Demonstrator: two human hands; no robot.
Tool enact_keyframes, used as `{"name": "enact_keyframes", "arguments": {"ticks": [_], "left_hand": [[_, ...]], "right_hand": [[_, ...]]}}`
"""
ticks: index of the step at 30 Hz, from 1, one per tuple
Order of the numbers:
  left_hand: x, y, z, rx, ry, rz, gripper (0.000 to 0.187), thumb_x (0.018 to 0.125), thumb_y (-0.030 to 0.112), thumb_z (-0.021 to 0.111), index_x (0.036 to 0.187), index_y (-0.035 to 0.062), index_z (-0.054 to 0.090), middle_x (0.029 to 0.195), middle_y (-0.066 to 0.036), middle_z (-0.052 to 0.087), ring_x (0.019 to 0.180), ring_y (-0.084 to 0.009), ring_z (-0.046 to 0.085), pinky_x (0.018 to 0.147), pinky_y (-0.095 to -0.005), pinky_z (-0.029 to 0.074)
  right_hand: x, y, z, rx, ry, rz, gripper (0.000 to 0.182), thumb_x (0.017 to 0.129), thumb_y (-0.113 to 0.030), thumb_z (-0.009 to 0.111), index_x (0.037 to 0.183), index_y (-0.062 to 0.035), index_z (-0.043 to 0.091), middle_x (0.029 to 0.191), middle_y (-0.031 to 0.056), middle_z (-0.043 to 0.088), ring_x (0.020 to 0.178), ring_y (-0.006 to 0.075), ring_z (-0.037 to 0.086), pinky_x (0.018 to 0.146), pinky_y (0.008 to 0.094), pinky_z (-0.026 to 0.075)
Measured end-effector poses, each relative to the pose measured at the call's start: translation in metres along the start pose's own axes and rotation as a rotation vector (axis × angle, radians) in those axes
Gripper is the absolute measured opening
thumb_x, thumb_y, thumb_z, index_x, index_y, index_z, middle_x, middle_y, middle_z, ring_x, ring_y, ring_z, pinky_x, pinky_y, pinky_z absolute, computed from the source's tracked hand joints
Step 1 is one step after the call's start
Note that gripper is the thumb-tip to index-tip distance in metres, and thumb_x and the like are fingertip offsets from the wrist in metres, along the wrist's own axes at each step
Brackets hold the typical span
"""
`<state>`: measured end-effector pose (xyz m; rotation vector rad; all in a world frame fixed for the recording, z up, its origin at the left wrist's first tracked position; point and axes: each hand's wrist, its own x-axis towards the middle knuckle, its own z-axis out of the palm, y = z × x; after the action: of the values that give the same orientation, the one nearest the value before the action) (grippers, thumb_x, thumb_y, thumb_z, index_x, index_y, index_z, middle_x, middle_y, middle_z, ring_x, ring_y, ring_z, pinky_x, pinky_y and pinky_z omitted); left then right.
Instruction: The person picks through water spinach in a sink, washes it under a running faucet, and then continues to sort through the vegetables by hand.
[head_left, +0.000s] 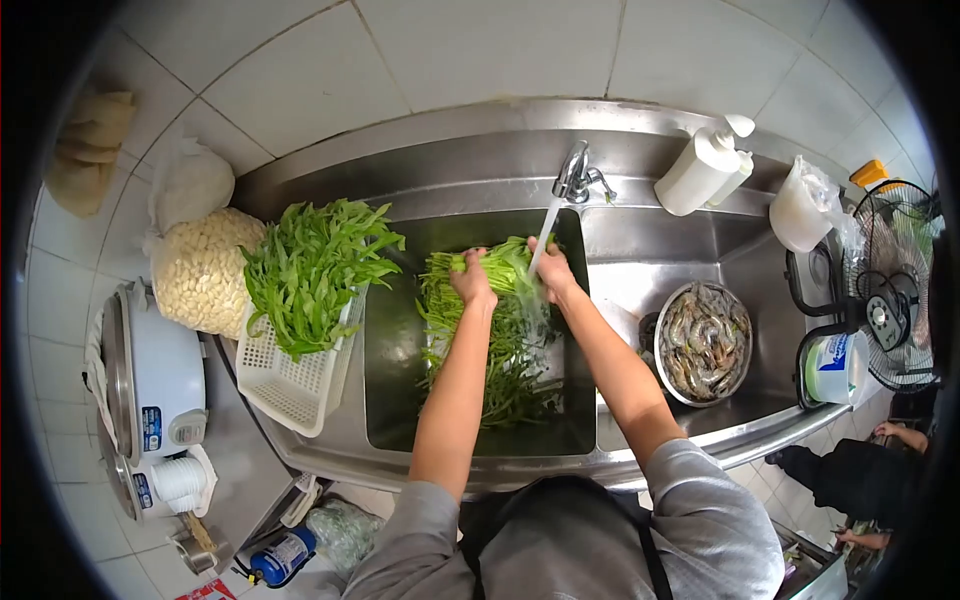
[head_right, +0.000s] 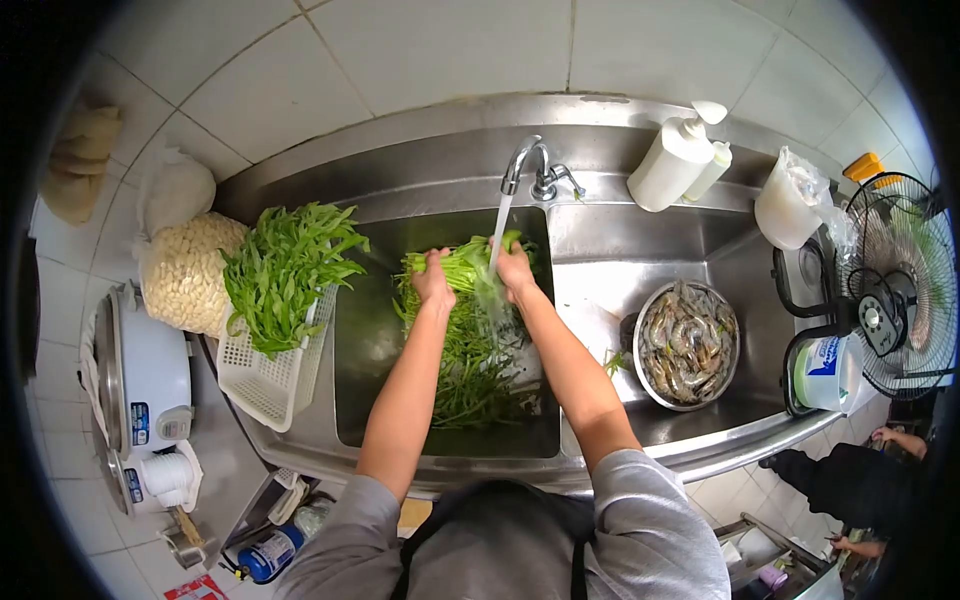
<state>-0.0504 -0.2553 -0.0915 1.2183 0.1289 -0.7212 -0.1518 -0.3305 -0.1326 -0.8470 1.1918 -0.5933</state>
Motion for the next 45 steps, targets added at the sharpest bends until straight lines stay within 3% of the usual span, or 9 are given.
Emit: {"name": "enact_keyframes", "arguments": {"ticks": [3,6,15,20,28,32,35,37,45], "left_hand": [[0.012,-0.017,-0.024,0.074,0.128,-0.182,0.060,0.084,0.023,0.058,0.129,0.0031,0.024,0.099,-0.014,0.060,0.085,-0.0230,0.058,0.071,-0.0387,0.048],[0.021,-0.036,-0.031,-0.021,0.115,-0.335,0.059,0.084,0.022,0.057,0.129,-0.0006,0.025,0.105,-0.016,0.058,0.083,-0.0276,0.060,0.066,-0.0411,0.051],[0.018,-0.087,-0.029,-0.564,0.007,-0.540,0.032,0.091,0.020,0.042,0.113,-0.0029,0.047,0.106,-0.015,0.057,0.092,-0.0279,0.058,0.079,-0.0418,0.051],[0.037,-0.149,-0.047,-0.567,-0.179,-0.711,0.034,0.090,0.019,0.045,0.121,0.0051,0.045,0.115,-0.011,0.053,0.102,-0.0250,0.054,0.090,-0.0387,0.046],[-0.018,-0.076,0.005,-0.309,-0.254,-0.547,0.028,0.089,0.032,0.047,0.107,0.0113,0.052,0.107,-0.007,0.054,0.097,-0.0206,0.054,0.086,-0.0358,0.046],[0.017,-0.098,-0.015,-0.447,-0.121,-0.523,0.027,0.090,0.033,0.046,0.105,0.0117,0.052,0.105,-0.007,0.055,0.095,-0.0198,0.054,0.084,-0.0351,0.046],[0.017,-0.111,-0.035,-0.497,-0.038,-0.507,0.027,0.090,0.033,0.045,0.104,0.0119,0.052,0.103,-0.006,0.056,0.093,-0.0192,0.054,0.082,-0.0345,0.046],[0.008,-0.119,-0.043,-0.505,-0.008,-0.524,0.026,0.090,0.033,0.045,0.104,0.0121,0.052,0.102,-0.006,0.056,0.092,-0.0188,0.054,0.081,-0.0342,0.046],[0.027,-0.127,-0.073,-0.637,0.079,-0.385,0.026,0.091,0.034,0.043,0.100,0.0128,0.053,0.097,-0.005,0.057,0.087,-0.0173,0.055,0.076,-0.0327,0.047]], "right_hand": [[-0.047,-0.030,0.000,-0.419,-0.235,-0.562,0.057,0.083,-0.035,0.060,0.123,0.0001,0.041,0.109,0.0196,0.056,0.098,0.0232,0.053,0.078,0.0338,0.046],[-0.022,-0.013,-0.005,-0.399,-0.070,-0.104,0.060,0.080,-0.031,0.063,0.125,0.0006,0.039,0.106,0.0187,0.058,0.096,0.0225,0.054,0.081,0.0322,0.044],[-0.116,0.011,0.001,-0.939,-0.304,-0.994,0.044,0.075,0.007,0.047,0.116,-0.0077,0.054,0.135,0.0307,0.026,0.107,0.0416,0.049,0.088,0.0374,0.044],[-0.074,0.001,-0.040,-0.705,0.148,-0.751,0.037,0.080,-0.008,0.057,0.116,-0.0021,0.052,0.125,0.0262,0.042,0.096,0.0389,0.056,0.079,0.0371,0.047],[-0.074,-0.058,0.000,-1.140,-0.273,-0.525,0.048,0.077,-0.019,0.061,0.121,-0.0050,0.047,0.114,0.0236,0.051,0.101,0.0390,0.053,0.085,0.0411,0.044],[-0.092,-0.035,-0.004,-1.185,-0.459,-0.969,0.045,0.075,-0.006,0.058,0.120,-0.0093,0.051,0.115,0.0188,0.054,0.103,0.0338,0.054,0.089,0.0395,0.044],[-0.074,-0.059,-0.028,-0.852,-0.456,-0.278,0.032,0.076,-0.001,0.052,0.108,-0.0030,0.060,0.112,0.0180,0.057,0.104,0.0224,0.054,0.087,0.0332,0.044],[-0.042,-0.061,-0.030,-1.046,-0.046,-0.666,0.051,0.079,-0.020,0.063,0.123,-0.0009,0.046,0.114,0.0176,0.054,0.096,0.0195,0.055,0.075,0.0273,0.048],[-0.044,-0.106,0.003,-1.022,-0.619,-0.185,0.038,0.079,-0.019,0.062,0.115,-0.0076,0.056,0.108,0.0106,0.059,0.093,0.0173,0.056,0.068,0.0315,0.048]]}}
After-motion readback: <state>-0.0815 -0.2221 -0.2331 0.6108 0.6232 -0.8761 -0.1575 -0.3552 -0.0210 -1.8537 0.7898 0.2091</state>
